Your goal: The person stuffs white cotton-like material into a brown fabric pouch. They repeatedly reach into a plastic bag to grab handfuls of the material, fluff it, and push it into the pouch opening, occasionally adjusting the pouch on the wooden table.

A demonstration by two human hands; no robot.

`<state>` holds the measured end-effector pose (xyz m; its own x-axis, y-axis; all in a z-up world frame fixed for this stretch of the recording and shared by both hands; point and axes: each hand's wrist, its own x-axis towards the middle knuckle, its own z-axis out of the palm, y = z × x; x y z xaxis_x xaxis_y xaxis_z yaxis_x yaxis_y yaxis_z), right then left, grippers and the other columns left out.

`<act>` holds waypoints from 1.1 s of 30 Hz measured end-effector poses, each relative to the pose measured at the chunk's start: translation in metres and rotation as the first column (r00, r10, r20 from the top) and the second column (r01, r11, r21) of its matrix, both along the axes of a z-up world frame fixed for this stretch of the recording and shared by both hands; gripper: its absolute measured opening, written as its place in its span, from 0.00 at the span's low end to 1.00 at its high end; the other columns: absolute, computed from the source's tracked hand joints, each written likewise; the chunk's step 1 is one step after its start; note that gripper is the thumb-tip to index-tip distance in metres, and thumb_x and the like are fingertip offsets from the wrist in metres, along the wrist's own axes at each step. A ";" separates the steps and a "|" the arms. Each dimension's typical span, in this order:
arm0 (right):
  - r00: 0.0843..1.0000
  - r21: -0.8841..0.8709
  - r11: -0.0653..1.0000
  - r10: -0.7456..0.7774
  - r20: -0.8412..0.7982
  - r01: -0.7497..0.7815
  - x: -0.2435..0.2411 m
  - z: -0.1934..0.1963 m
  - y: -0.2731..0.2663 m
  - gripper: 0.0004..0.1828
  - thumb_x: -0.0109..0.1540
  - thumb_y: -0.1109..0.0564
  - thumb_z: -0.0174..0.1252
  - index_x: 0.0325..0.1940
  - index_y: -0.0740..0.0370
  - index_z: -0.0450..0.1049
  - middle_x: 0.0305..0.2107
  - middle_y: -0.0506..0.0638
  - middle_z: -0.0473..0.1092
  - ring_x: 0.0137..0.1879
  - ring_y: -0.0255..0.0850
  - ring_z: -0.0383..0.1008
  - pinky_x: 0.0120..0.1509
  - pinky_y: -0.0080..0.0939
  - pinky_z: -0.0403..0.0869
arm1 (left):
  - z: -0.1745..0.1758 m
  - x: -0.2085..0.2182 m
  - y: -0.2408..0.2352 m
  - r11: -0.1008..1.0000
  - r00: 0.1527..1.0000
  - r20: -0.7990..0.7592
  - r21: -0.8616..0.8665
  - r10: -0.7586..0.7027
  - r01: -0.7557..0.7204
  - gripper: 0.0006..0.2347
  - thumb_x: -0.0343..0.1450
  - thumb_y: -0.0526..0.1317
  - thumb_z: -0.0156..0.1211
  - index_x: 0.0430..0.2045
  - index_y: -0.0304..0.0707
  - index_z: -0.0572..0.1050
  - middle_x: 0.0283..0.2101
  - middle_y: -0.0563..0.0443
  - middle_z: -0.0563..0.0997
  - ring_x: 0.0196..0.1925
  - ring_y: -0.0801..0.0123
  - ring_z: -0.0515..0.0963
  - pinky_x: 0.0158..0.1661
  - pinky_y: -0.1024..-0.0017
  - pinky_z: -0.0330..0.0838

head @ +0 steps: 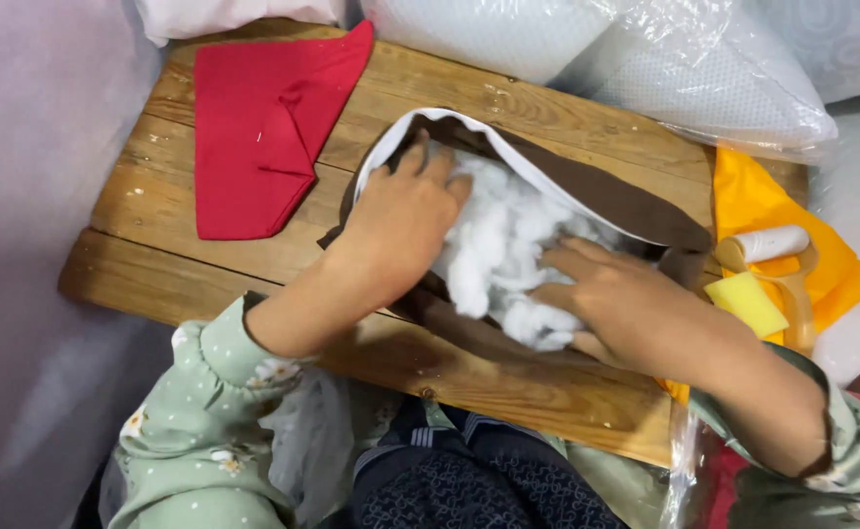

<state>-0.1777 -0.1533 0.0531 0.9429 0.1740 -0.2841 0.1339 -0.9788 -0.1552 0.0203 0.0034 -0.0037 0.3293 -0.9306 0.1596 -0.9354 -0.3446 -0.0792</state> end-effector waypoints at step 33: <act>0.858 0.187 0.974 0.015 0.514 -0.129 -0.034 0.039 0.024 0.16 0.67 0.54 0.55 0.57 0.62 0.76 0.51 0.58 0.75 0.53 0.52 0.77 0.61 0.50 0.75 | 0.038 -0.053 0.101 0.928 0.929 -0.088 -0.141 -0.358 0.345 0.08 0.66 0.44 0.68 0.27 0.41 0.78 0.34 0.48 0.77 0.66 0.50 0.72 0.67 0.37 0.58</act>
<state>-0.2114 -0.1296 0.0919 0.9275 0.2482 0.2795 0.3187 -0.9158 -0.2444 -0.0332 0.1043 0.0348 0.0065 -0.9657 0.2597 -0.9986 0.0075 0.0527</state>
